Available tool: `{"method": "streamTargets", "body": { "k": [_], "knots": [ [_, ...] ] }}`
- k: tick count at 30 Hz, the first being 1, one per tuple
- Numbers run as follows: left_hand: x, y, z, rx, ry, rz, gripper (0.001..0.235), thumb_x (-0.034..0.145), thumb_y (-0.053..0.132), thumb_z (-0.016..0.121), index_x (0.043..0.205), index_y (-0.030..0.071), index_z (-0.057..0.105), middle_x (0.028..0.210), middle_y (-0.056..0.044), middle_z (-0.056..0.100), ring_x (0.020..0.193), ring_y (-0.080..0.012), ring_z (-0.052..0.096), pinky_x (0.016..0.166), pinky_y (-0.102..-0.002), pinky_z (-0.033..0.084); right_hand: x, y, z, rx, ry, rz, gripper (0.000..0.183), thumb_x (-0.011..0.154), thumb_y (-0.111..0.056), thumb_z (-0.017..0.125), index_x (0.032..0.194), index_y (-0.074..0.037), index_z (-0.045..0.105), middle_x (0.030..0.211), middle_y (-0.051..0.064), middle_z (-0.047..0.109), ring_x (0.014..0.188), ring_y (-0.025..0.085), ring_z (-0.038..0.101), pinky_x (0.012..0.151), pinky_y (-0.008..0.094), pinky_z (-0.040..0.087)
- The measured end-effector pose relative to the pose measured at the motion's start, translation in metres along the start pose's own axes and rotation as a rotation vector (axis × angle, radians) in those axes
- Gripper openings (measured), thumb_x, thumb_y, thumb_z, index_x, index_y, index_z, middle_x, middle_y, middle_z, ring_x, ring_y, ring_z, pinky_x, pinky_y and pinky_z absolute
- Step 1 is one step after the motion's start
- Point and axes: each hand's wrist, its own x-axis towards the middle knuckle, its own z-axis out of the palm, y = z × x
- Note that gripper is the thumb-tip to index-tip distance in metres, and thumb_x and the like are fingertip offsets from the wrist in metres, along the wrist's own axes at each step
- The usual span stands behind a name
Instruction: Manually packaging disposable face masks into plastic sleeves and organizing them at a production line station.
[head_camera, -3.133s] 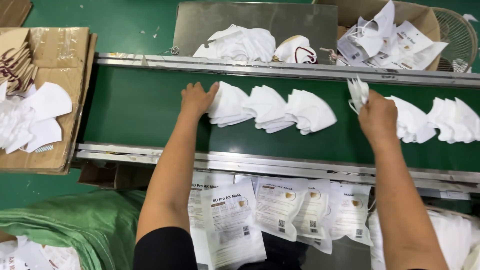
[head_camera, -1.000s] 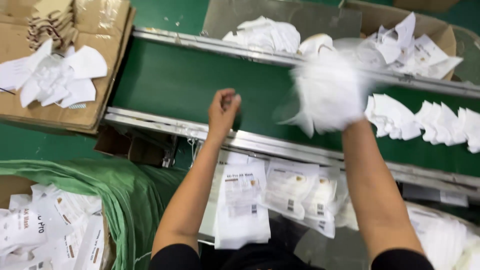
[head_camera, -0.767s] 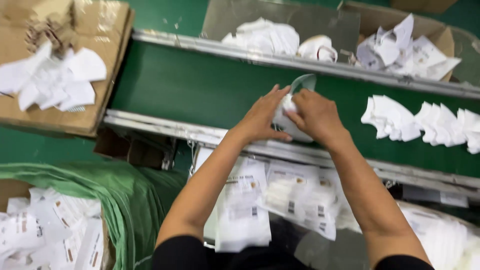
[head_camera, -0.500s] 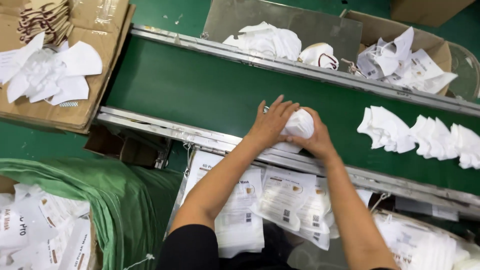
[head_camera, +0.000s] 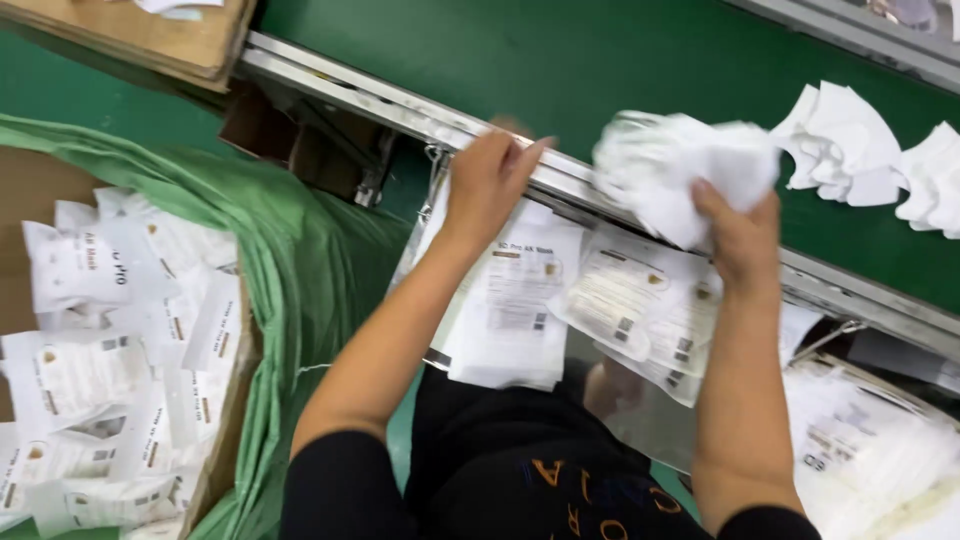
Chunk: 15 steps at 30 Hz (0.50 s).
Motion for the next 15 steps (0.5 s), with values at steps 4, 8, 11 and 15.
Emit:
{"method": "streamTargets", "body": {
  "k": [4,8,11,15],
  "knots": [
    [-0.087,-0.027,-0.004,0.319,-0.107,-0.354,0.057,0.068,0.05,0.091,0.077,0.001,0.064,0.073,-0.015,0.067,0.06,-0.0319,0.063,0.052,-0.044,0.049,-0.031,0.0,0.002,0.263,0.036,-0.017,0.053,0.089,-0.006,0.08,0.137,-0.001,0.058,0.127,0.008,0.068,0.117,0.02,0.068,0.105,0.034,0.055],
    [-0.129,-0.084,0.033,0.075,-0.161,-0.739,0.035,0.082,0.034,0.086,0.078,0.004,0.069,0.073,-0.009,0.071,0.065,-0.0227,0.066,0.061,-0.038,0.053,-0.047,0.01,0.01,0.224,0.06,-0.059,0.057,0.09,-0.004,0.08,0.142,0.0,0.055,0.132,0.009,0.066,0.123,0.022,0.064,0.11,0.036,0.052],
    [-0.132,-0.113,0.025,-0.027,0.137,-0.611,0.022,0.08,0.022,0.086,0.09,0.007,0.073,0.076,-0.005,0.074,0.067,-0.0151,0.07,0.065,-0.03,0.057,-0.064,-0.011,0.004,0.149,0.062,-0.117,0.061,0.09,-0.003,0.08,0.145,-0.002,0.053,0.136,0.008,0.064,0.127,0.021,0.061,0.113,0.036,0.048],
    [-0.103,-0.092,-0.025,-0.246,0.141,-0.624,0.038,0.081,0.011,0.078,0.117,0.007,0.067,0.076,-0.001,0.07,0.066,-0.0088,0.064,0.063,-0.024,0.053,-0.072,-0.028,-0.009,0.063,0.055,-0.187,0.066,0.089,-0.003,0.079,0.148,-0.006,0.051,0.137,0.007,0.063,0.129,0.02,0.061,0.113,0.036,0.049]
  ]
}}
